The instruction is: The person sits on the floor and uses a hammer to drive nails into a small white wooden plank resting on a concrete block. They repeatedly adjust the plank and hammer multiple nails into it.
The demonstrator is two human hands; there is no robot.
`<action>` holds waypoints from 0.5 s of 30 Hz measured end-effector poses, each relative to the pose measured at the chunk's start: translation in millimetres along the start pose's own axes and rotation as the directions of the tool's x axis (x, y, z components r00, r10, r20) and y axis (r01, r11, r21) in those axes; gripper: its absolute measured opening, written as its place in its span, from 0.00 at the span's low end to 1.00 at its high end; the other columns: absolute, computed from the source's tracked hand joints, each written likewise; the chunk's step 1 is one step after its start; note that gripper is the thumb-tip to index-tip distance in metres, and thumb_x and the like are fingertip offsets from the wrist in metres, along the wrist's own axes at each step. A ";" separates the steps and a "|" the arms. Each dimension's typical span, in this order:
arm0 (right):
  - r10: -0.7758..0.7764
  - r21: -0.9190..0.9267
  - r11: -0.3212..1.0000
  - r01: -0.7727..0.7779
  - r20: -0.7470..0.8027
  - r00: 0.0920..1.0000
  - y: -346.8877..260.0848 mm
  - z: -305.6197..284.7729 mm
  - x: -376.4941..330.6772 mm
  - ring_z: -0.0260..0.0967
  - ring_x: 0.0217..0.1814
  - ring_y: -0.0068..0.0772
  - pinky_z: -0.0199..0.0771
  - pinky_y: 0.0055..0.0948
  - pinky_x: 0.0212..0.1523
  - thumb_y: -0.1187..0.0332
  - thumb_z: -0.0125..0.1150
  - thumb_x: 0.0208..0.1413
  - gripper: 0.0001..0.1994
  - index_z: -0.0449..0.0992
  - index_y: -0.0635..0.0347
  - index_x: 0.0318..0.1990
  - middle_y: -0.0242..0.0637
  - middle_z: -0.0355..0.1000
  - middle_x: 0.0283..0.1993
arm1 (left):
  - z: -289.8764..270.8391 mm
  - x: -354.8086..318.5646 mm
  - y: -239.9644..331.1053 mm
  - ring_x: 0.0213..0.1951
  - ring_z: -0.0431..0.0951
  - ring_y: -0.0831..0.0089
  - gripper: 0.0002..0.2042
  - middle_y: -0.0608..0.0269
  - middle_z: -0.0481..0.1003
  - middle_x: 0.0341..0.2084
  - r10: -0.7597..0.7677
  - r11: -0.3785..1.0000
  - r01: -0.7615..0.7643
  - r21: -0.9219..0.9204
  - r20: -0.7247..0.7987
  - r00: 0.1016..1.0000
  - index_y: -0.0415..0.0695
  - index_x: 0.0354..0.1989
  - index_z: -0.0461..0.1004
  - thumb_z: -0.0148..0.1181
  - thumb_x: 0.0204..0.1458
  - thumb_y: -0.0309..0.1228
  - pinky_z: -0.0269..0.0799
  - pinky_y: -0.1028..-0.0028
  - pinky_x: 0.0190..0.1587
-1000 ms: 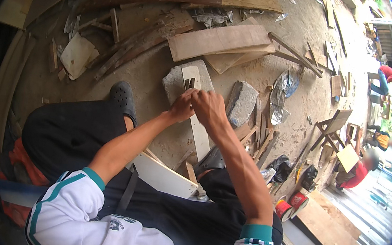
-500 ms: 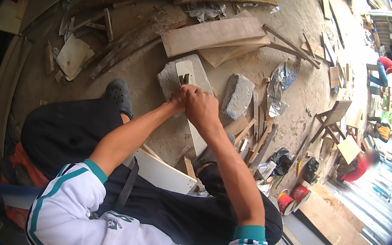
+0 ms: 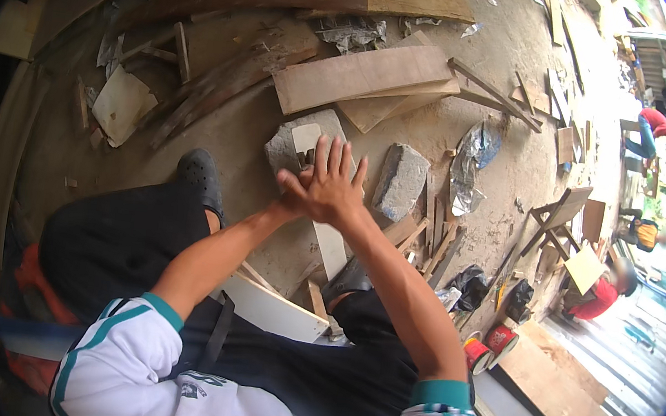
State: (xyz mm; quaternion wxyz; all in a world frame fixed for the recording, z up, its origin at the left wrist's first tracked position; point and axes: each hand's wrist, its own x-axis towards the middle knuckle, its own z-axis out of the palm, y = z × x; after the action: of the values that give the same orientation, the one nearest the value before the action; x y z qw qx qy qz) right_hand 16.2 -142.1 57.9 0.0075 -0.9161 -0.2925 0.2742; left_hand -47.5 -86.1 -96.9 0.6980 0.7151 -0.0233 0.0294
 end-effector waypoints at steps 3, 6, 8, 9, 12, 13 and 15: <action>-0.005 -0.045 0.999 0.012 0.157 0.988 -12.3 -17.7 19.5 0.26 0.78 0.48 0.17 0.62 0.70 0.22 0.28 0.48 0.55 0.38 0.59 0.72 0.49 0.34 0.76 | -4.0 5.7 -2.6 0.55 0.70 0.63 0.24 0.52 0.67 0.54 0.033 0.982 -0.042 0.184 0.051 0.998 0.44 0.58 0.62 0.59 0.52 0.35 0.65 0.65 0.55; -0.062 -0.023 0.998 0.061 -0.036 0.997 -38.3 -65.6 63.5 0.28 0.78 0.48 0.20 0.64 0.70 0.22 0.30 0.48 0.55 0.39 0.59 0.72 0.47 0.36 0.76 | -3.4 8.9 -12.9 0.50 0.74 0.61 0.20 0.51 0.73 0.47 0.003 0.871 -0.034 0.491 0.065 0.998 0.44 0.52 0.70 0.60 0.50 0.31 0.68 0.66 0.50; -0.076 -0.089 0.995 0.054 -0.273 0.959 -44.4 -60.3 63.9 0.28 0.78 0.48 0.21 0.68 0.68 0.22 0.31 0.48 0.55 0.40 0.58 0.72 0.48 0.36 0.76 | -3.4 9.5 -19.7 0.52 0.73 0.62 0.20 0.50 0.73 0.50 -0.077 0.675 0.017 0.737 0.048 0.996 0.44 0.54 0.70 0.59 0.51 0.31 0.67 0.65 0.51; -0.106 -0.126 0.990 0.061 -0.392 0.914 -50.9 -58.2 66.1 0.28 0.78 0.49 0.22 0.70 0.67 0.22 0.31 0.48 0.54 0.40 0.58 0.72 0.48 0.36 0.76 | 0.7 0.0 -35.7 0.52 0.73 0.63 0.19 0.50 0.73 0.49 0.050 0.466 0.008 0.885 -0.036 0.998 0.44 0.53 0.71 0.58 0.51 0.31 0.67 0.64 0.52; 0.052 -0.231 0.972 -0.033 0.079 0.995 -21.9 2.7 -6.4 0.23 0.79 0.47 0.19 0.77 0.63 0.22 0.33 0.47 0.55 0.39 0.55 0.72 0.43 0.30 0.77 | -5.8 -7.2 -16.5 0.50 0.74 0.62 0.17 0.51 0.74 0.46 0.129 0.790 -0.061 0.611 -0.069 0.989 0.44 0.49 0.72 0.58 0.49 0.30 0.67 0.63 0.51; 0.035 -0.184 0.983 -0.023 0.067 0.997 -21.5 -3.5 -5.1 0.22 0.79 0.47 0.19 0.76 0.63 0.21 0.33 0.46 0.55 0.39 0.54 0.73 0.42 0.29 0.77 | -7.8 -3.9 -11.5 0.49 0.74 0.62 0.16 0.52 0.75 0.44 0.158 0.839 -0.089 0.537 -0.085 0.984 0.44 0.48 0.73 0.58 0.49 0.30 0.67 0.63 0.50; 0.052 -0.145 0.989 -0.035 0.118 0.992 -26.6 -8.2 0.2 0.22 0.79 0.46 0.18 0.71 0.66 0.21 0.30 0.47 0.53 0.37 0.51 0.73 0.40 0.30 0.77 | -5.2 -8.1 -0.2 0.48 0.75 0.62 0.14 0.52 0.76 0.42 0.180 0.850 -0.092 0.519 -0.122 0.976 0.45 0.45 0.74 0.59 0.48 0.30 0.68 0.62 0.49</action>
State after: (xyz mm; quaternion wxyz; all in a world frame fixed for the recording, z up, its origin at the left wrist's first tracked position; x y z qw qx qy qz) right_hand 6.4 -118.8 69.3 -0.0818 -0.9021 -0.2910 0.3079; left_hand -55.6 -81.0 -97.6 0.4791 0.8659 -0.0071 0.1437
